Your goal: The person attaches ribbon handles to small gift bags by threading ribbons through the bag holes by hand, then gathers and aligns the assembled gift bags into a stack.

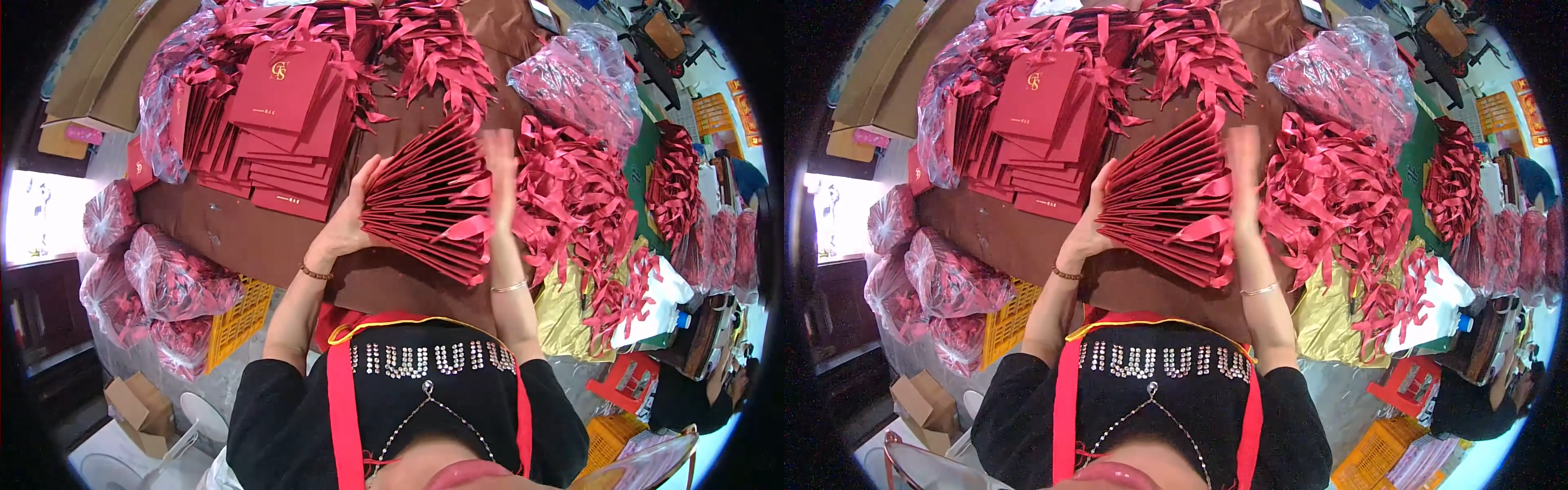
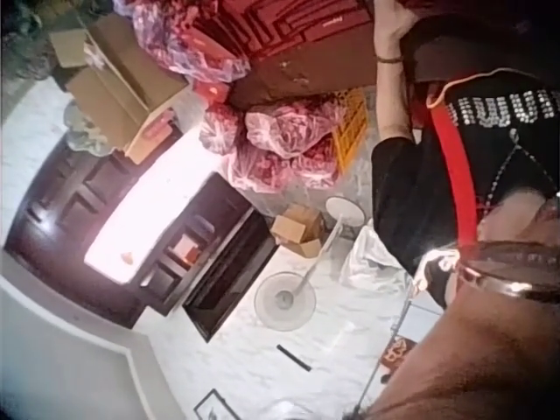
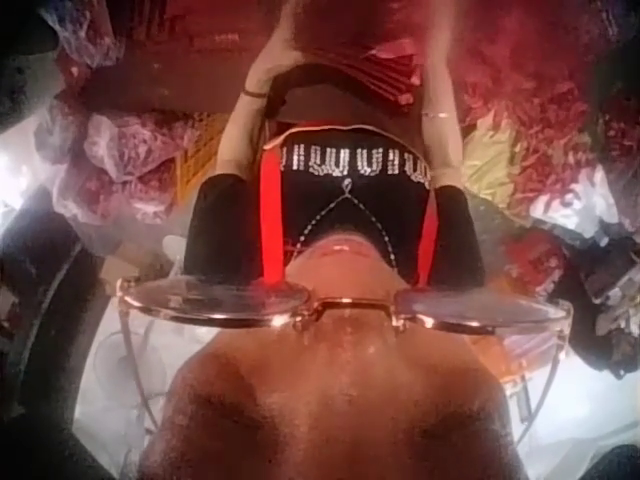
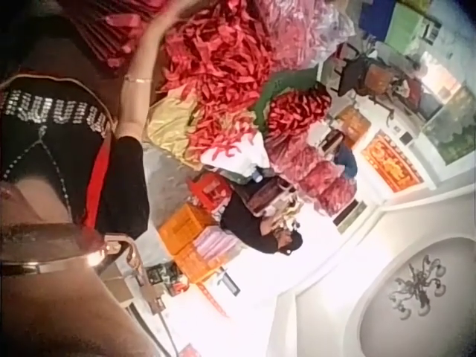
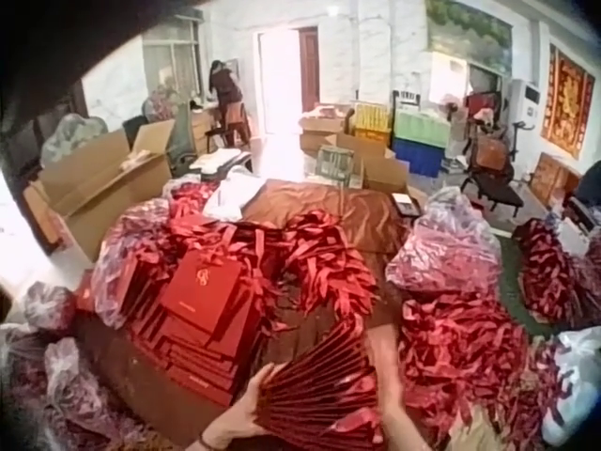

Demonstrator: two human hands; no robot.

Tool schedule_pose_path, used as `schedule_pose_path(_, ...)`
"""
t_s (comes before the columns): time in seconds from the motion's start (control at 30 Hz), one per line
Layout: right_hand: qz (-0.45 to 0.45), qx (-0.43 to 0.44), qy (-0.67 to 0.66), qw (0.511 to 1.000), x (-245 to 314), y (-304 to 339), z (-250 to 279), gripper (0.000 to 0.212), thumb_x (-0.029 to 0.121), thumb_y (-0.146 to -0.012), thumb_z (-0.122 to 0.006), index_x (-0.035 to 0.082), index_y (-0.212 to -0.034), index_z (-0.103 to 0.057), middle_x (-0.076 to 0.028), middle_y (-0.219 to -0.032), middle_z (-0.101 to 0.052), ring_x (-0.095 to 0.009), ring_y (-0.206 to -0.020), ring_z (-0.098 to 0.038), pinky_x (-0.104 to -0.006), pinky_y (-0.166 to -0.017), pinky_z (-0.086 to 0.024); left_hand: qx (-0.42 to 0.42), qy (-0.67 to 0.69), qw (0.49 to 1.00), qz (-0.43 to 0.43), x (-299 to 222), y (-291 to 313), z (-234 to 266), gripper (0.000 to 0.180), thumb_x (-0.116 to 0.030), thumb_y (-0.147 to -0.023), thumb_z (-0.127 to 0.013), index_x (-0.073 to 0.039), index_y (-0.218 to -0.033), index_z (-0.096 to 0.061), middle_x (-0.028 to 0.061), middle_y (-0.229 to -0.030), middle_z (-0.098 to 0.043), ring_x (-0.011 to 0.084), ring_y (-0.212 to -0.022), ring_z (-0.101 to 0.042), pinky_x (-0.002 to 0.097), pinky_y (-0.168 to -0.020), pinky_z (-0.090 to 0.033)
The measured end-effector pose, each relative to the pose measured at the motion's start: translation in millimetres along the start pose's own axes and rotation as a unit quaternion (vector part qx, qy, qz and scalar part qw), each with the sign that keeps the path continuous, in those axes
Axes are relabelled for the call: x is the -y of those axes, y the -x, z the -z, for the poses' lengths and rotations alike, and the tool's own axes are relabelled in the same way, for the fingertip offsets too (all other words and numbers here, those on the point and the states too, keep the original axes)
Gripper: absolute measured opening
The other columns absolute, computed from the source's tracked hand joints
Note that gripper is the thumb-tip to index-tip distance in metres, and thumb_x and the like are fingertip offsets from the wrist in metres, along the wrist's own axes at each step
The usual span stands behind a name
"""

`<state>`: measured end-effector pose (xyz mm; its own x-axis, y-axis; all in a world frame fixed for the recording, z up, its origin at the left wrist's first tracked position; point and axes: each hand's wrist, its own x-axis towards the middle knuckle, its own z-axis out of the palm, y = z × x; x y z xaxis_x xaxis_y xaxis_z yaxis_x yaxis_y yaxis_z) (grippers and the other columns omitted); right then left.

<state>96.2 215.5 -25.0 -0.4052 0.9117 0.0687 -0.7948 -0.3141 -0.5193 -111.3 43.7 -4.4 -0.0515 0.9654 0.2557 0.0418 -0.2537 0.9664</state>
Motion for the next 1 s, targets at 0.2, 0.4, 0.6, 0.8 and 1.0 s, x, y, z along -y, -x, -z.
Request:
schedule_pose_path(0.2, 0.031, 0.017, 0.322, 0.946, -12, 11, -41, 0.067, 0.051, -0.096, -0.024, 0.008, -0.146, -0.01, -0.012, -0.15, -0.018, -0.024, -0.139, -0.017, -0.0365, -0.113, -0.01, -0.046, 0.031, 0.998, 0.011, 7, 5, 4, 0.128, -0.011, -0.051, -0.089, -0.013, -0.144, -0.003, 0.0177, -0.141, -0.03, 0.0271, -0.127, -0.037, 0.0417, -0.105, -0.034)
schedule_pose_path(0.4, -0.001, 0.21, 0.421, 0.883, -24, 7, -41, 0.071, 0.056, -0.094, -0.027, 0.008, -0.145, -0.014, -0.009, -0.148, -0.025, -0.023, -0.136, -0.022, -0.0363, -0.111, -0.018, -0.087, 0.028, 0.995, -0.03, 7, 8, -2, 0.12, -0.01, -0.054, -0.088, -0.011, -0.144, -0.008, 0.0149, -0.139, -0.034, 0.0261, -0.127, -0.038, 0.0383, -0.106, -0.032)
schedule_pose_path(0.6, 0.006, 0.006, 0.268, 0.963, -31, 60, -65, 0.06, 0.047, -0.094, -0.039, 0.016, -0.142, -0.022, -0.009, -0.14, -0.035, -0.027, -0.119, -0.047, -0.0447, -0.094, -0.046, -0.075, -0.03, 0.997, -0.002, 0, 12, -8, 0.1, -0.01, -0.057, -0.086, -0.006, -0.136, -0.025, 0.013, -0.127, -0.048, 0.0199, -0.116, -0.047, 0.0342, -0.1, -0.038)
schedule_pose_path(0.8, -0.025, 0.09, 0.315, 0.944, -17, 58, -29, 0.083, 0.056, -0.084, -0.053, 0.009, -0.143, -0.02, -0.011, -0.14, -0.032, -0.024, -0.126, -0.037, -0.0397, -0.103, -0.036, -0.084, -0.014, 0.994, 0.061, -5, 11, -13, 0.062, -0.009, -0.059, -0.085, -0.001, -0.112, -0.054, 0.0072, -0.106, -0.064, 0.0108, -0.094, -0.059, 0.0278, -0.084, -0.048)
schedule_pose_path(1.0, 0.02, 0.138, 0.532, 0.835, 47, 40, -68, 0.068, 0.04, -0.079, -0.066, 0.005, -0.132, -0.043, -0.013, -0.138, -0.036, -0.025, -0.128, -0.034, -0.0355, -0.105, -0.027, -0.075, -0.112, 0.991, 0.013, 4, 11, -12, 0.064, -0.01, -0.061, -0.084, -0.001, -0.116, -0.053, 0.0075, -0.104, -0.064, 0.0134, -0.093, -0.062, 0.0287, -0.084, -0.049)
